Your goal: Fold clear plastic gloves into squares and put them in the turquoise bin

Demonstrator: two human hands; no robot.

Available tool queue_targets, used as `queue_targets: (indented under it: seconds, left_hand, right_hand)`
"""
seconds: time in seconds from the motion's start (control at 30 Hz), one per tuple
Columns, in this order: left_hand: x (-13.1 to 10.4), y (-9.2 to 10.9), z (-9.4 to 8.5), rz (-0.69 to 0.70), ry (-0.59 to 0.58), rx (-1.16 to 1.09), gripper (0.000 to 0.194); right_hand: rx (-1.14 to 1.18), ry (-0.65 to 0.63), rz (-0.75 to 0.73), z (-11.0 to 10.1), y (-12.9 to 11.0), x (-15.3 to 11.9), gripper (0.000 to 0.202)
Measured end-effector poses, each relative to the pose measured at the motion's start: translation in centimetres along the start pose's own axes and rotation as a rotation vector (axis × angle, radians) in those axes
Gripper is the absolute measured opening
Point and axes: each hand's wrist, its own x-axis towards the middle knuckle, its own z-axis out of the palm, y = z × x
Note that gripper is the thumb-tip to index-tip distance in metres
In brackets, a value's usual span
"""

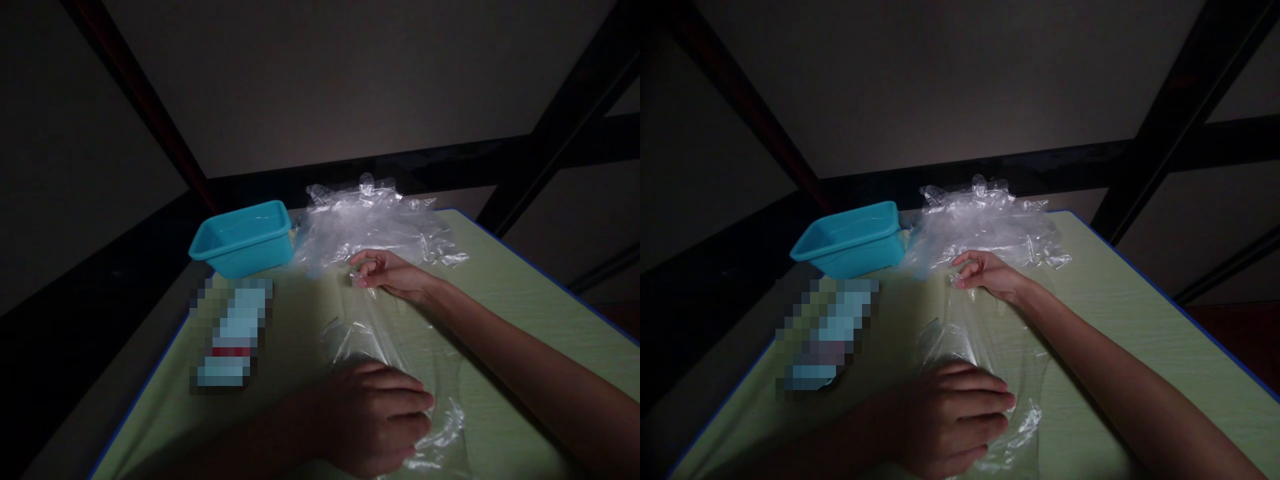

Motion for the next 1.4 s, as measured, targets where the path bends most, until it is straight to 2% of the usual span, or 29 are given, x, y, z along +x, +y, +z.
queue_targets:
  seconds: [0.23, 0.43, 0.7, 0.87, 1.0, 1.17, 1.4]
  left_hand:
    - [0.0, 0.0, -0.1, -0.001, 0.002, 0.008, 0.024]
    - [0.0, 0.0, -0.1, -0.005, -0.024, 0.012, 0.025]
    - [0.0, 0.0, -0.1, -0.005, -0.021, -0.004, 0.024]
    - [0.0, 0.0, -0.2, 0.000, -0.011, 0.003, 0.025]
    - [0.0, 0.0, -0.2, -0.009, -0.008, 0.000, 0.024]
    - [0.0, 0.0, -0.1, -0.009, -0.012, -0.007, 0.024]
    - [-0.1, 0.1, -0.1, -0.005, -0.012, -0.001, 0.025]
  right_hand:
    - [0.086, 0.120, -0.072, 0.2, 0.0, 0.1, 0.038]
    - [0.135, 0.213, -0.134, -0.4, 0.3, 0.5, 0.035]
    - [0.020, 0.262, -0.190, -0.9, 0.2, 0.6, 0.032]
    - [-0.215, 0.233, -0.251, 0.0, 0.0, 0.4, 0.018]
    - [-0.532, 0.081, -0.278, 2.2, -0.4, -0.3, 0.003]
    - [-0.902, -0.067, -0.340, 4.2, 0.3, -1.1, 0.024]
    - [-1.217, -0.089, -0.390, 3.5, 1.7, -1.0, 0.036]
